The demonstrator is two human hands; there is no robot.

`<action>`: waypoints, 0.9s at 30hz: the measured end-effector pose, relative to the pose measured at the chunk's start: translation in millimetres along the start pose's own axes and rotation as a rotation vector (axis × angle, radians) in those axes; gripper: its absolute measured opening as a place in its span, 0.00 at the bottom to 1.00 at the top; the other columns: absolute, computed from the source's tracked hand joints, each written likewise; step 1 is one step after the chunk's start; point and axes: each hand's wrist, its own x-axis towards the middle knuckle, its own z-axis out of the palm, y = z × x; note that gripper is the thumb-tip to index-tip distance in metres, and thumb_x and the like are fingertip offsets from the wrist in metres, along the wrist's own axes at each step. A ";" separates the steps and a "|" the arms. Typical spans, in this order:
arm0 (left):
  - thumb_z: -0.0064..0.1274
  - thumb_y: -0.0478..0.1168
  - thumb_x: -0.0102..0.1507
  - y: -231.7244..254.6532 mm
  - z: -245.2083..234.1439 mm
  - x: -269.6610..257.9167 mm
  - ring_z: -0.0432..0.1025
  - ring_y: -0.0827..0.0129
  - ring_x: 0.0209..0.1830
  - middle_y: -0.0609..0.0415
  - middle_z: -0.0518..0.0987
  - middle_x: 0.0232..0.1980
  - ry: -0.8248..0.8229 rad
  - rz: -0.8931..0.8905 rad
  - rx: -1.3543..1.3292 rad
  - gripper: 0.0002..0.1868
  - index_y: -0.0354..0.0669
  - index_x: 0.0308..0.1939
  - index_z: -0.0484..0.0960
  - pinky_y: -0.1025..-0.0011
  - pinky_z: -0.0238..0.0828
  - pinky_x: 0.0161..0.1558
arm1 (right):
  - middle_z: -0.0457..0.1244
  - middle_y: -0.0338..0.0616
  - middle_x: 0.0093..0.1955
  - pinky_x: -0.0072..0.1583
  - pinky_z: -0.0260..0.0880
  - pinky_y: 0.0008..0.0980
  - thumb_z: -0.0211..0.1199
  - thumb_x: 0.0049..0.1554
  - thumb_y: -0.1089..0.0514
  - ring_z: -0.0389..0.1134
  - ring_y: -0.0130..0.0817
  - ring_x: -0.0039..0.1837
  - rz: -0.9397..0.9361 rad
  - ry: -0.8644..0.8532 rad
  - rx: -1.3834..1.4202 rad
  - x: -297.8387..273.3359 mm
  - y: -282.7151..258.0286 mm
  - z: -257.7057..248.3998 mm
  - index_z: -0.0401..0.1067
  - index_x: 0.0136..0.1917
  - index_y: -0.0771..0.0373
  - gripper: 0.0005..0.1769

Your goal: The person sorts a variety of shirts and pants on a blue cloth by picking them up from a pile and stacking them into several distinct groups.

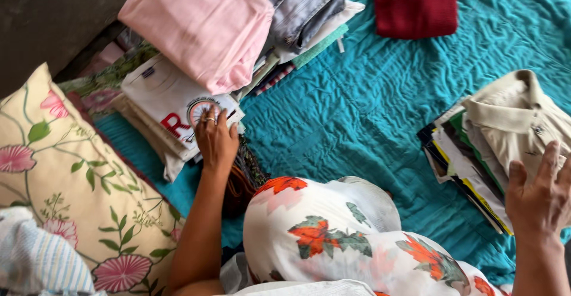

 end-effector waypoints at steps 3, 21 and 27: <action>0.64 0.47 0.55 -33.1 14.4 2.1 0.59 0.42 0.74 0.39 0.68 0.71 -0.026 -0.023 0.226 0.31 0.42 0.62 0.79 0.45 0.51 0.68 | 0.50 0.80 0.79 0.72 0.56 0.64 0.54 0.71 0.42 0.52 0.75 0.77 0.014 0.010 0.080 -5.8 -25.3 -10.0 0.59 0.81 0.69 0.36; 0.47 0.35 0.66 -96.7 2.1 29.7 0.81 0.46 0.38 0.41 0.84 0.39 -0.176 0.014 0.236 0.11 0.45 0.49 0.82 0.50 0.77 0.40 | 0.51 0.73 0.80 0.77 0.48 0.62 0.54 0.71 0.42 0.50 0.70 0.81 -0.086 0.028 0.172 -49.1 -21.6 -22.9 0.64 0.78 0.67 0.32; 0.50 0.35 0.61 -101.0 -100.9 40.1 0.79 0.44 0.40 0.38 0.83 0.40 -0.246 0.071 0.194 0.13 0.42 0.48 0.82 0.49 0.75 0.42 | 0.52 0.66 0.83 0.77 0.50 0.58 0.52 0.76 0.38 0.52 0.61 0.82 -0.011 -0.060 0.085 -74.8 2.4 -14.7 0.65 0.79 0.61 0.31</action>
